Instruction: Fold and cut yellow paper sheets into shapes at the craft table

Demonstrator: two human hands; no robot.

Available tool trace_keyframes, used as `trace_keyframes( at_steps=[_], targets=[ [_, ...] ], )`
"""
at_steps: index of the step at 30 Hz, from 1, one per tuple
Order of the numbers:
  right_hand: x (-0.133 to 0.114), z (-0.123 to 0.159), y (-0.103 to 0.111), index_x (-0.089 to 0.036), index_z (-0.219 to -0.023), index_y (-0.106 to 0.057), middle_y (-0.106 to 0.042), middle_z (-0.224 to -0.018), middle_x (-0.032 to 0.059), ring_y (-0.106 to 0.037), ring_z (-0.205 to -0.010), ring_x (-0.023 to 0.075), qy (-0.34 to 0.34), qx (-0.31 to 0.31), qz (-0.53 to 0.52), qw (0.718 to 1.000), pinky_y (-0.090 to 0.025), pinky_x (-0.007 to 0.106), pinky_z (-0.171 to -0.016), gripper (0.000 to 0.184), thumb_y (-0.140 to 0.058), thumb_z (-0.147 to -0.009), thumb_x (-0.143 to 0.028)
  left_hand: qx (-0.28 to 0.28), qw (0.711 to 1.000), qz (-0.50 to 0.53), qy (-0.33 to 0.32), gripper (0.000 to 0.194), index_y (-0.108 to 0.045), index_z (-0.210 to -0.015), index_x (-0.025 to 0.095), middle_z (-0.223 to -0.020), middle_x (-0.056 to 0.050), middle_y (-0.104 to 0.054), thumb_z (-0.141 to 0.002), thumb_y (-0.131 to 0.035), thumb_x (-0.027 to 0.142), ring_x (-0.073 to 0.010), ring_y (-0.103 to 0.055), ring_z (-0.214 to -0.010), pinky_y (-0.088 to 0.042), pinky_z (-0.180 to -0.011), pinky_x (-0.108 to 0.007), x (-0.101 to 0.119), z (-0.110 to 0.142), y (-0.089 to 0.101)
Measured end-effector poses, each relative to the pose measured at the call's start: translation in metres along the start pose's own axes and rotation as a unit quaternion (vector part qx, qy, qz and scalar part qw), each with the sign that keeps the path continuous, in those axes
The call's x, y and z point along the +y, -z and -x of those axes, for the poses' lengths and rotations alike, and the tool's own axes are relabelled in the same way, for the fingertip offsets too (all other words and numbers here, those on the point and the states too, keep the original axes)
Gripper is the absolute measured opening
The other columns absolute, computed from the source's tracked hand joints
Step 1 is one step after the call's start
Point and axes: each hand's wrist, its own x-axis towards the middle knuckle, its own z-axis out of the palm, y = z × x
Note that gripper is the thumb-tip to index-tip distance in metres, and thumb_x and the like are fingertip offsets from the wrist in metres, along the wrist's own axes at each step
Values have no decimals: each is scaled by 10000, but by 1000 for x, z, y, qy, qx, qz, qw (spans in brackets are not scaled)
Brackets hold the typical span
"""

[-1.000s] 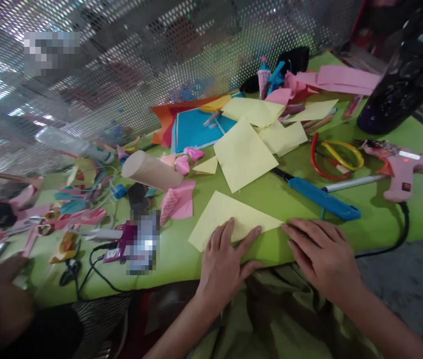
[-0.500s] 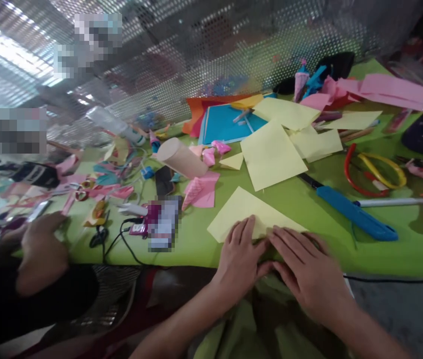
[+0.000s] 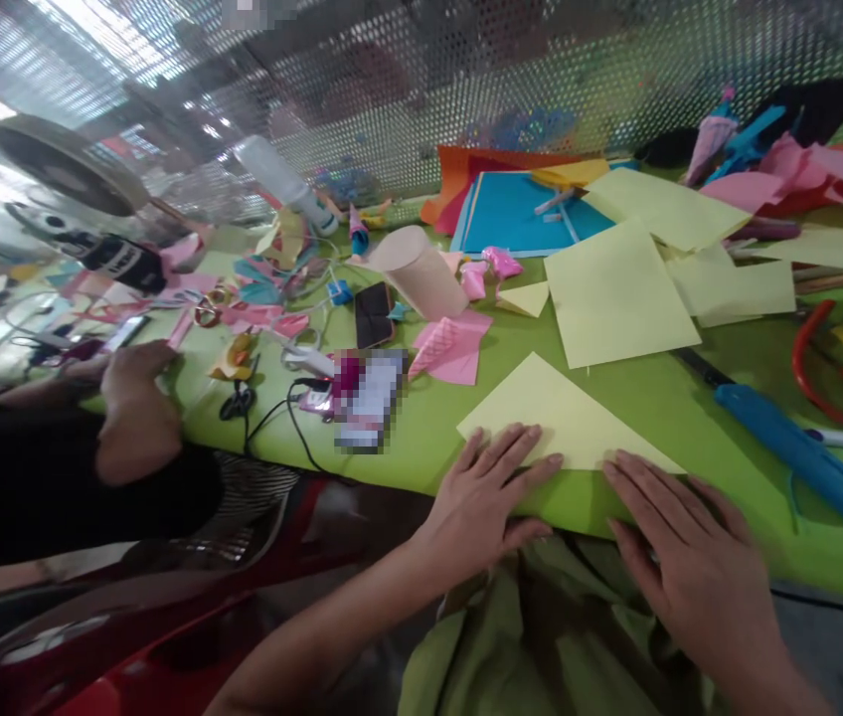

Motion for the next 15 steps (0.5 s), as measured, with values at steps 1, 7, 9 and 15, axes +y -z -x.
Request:
trace_keyframes(
  at_steps=[1, 7, 9, 15],
  targets=[
    [-1, 0, 0, -307, -1607, -402, -629, -1485, 47, -680, -1212, 284, -1, 1, 1, 1000, -404, 481, -1103, 645, -594, -993, -276, -1, 1000, -4, 4, 690, -363, -1605, 346, -1705, -31, -321, -996, -436, 662, -264, -285, -1573, -218, -1282, -534, -4, 5, 2],
    [-2, 0, 2, -306, -1595, -422, -629, -1485, 41, -676, -1213, 286, -6, -6, 7, 1000, -409, 487, -1098, 629, -596, -992, -278, 11, 999, 0, 54, 631, -378, -1599, 320, -1649, -25, -429, -1030, -452, 582, -230, -341, -1551, -55, -1315, -526, -25, 36, 10],
    [-1, 1, 2, -309, -1591, -429, -632, -1482, 42, -676, -1210, 289, -7, -3, 9, 1000, -408, 490, -1096, 627, -598, -988, -281, 10, 998, 6, 68, 614, -384, -1595, 318, -1645, -19, -435, -1036, -452, 565, -227, -340, -1552, -24, -1316, -527, -29, 46, 14],
    [-3, -2, -3, -313, -1559, -472, -655, -1456, 41, -681, -1200, 269, 0, 13, 31, 999, -396, 465, -1091, 616, -628, -966, -258, 60, 997, 25, 41, 702, -442, -1561, 168, -1673, -112, -371, -1010, -467, 602, -296, -237, -1594, -140, -1306, -523, -9, 45, 24]
  ],
)
